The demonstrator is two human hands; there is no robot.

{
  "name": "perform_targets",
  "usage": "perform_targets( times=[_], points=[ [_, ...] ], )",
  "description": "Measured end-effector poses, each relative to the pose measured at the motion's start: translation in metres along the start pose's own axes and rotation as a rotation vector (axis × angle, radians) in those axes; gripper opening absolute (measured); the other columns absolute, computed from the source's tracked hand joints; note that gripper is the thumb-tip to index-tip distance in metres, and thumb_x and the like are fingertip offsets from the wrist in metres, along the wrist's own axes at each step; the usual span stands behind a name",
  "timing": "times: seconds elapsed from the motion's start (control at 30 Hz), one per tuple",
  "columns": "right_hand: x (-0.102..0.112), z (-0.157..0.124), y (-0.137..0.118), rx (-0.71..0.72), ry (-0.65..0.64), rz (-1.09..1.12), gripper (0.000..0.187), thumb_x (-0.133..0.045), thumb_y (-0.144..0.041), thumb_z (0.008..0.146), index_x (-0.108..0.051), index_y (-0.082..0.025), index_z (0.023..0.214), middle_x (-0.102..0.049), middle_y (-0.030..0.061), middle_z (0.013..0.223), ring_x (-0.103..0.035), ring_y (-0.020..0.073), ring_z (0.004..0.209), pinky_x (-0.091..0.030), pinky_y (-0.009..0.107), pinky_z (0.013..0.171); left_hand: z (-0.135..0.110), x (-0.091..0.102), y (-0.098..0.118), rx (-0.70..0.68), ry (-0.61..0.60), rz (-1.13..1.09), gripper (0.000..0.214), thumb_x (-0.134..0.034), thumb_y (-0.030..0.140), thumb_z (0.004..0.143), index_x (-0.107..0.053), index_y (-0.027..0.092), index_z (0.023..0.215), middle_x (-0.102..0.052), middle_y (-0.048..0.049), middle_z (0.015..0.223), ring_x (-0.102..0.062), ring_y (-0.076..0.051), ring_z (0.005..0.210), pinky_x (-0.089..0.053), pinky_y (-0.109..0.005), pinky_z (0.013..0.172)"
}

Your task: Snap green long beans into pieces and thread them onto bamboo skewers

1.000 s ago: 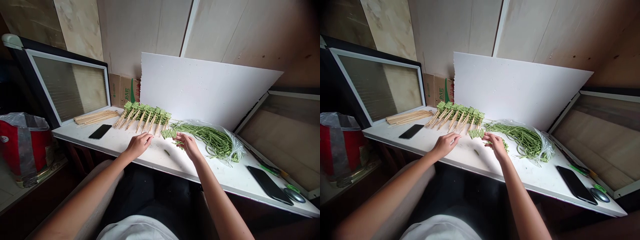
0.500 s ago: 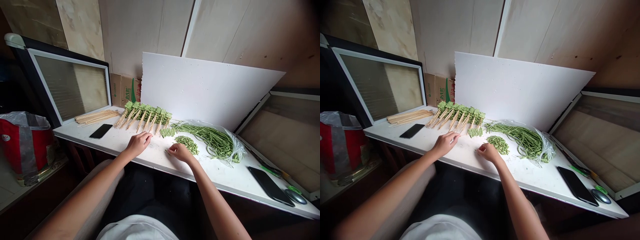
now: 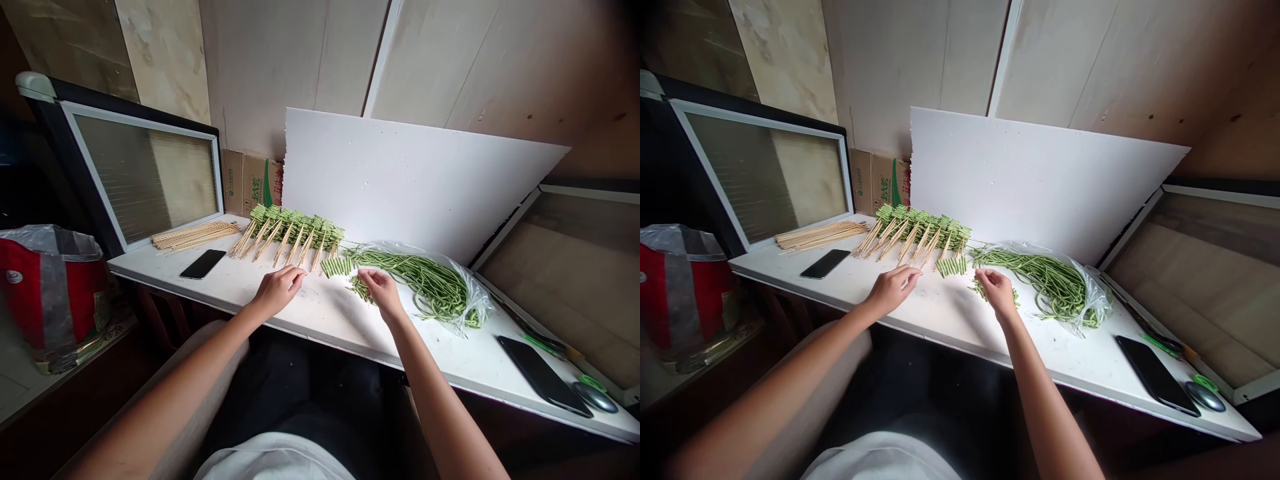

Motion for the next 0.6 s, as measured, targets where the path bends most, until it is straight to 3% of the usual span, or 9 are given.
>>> perform_targets(
  times=[0.07,0.2,0.6],
  points=[
    [0.0,0.0,-0.003,-0.065,0.031,0.218,0.042,-0.08,-0.059,0.078,-0.075,-0.02,0.092,-0.075,0.0078,0.094,-0.067,0.0186,0.079,-0.048,0.024,0.055,-0.001,-0.002,0.001,0.0,-0.007,-0.01,0.018,-0.052,0.024,0.104,-0.07,0.022,0.105,-0.075,-0.0023,0.093,-0.069,-0.015,0.077,-0.046,-0.024,0.065],
    [-0.006,-0.002,-0.005,-0.157,-0.054,0.489,0.035,-0.085,-0.05,0.076,-0.075,-0.023,0.097,-0.077,0.0074,0.107,-0.071,0.0215,0.098,-0.056,0.024,0.064,-0.003,-0.004,0.004,-0.003,-0.02,-0.022,0.02,-0.051,0.024,0.105,-0.071,0.022,0.105,-0.075,-0.003,0.095,-0.07,-0.015,0.079,-0.048,-0.024,0.067],
    [-0.011,-0.002,0.0,-0.193,-0.086,0.555,0.031,-0.084,-0.045,0.078,-0.074,-0.023,0.098,-0.079,0.0079,0.102,-0.076,0.0224,0.095,-0.061,0.026,0.065,-0.002,-0.003,0.008,-0.001,-0.025,-0.03,0.019,-0.052,0.023,0.104,-0.071,0.021,0.104,-0.075,-0.003,0.094,-0.068,-0.015,0.077,-0.047,-0.023,0.066]
  ],
)
Point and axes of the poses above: each hand's wrist, its own z-axis towards the middle knuckle, its own x-axis out of the back of the hand, y = z × x, the point moved 1 cm from there along z, towards the middle knuckle
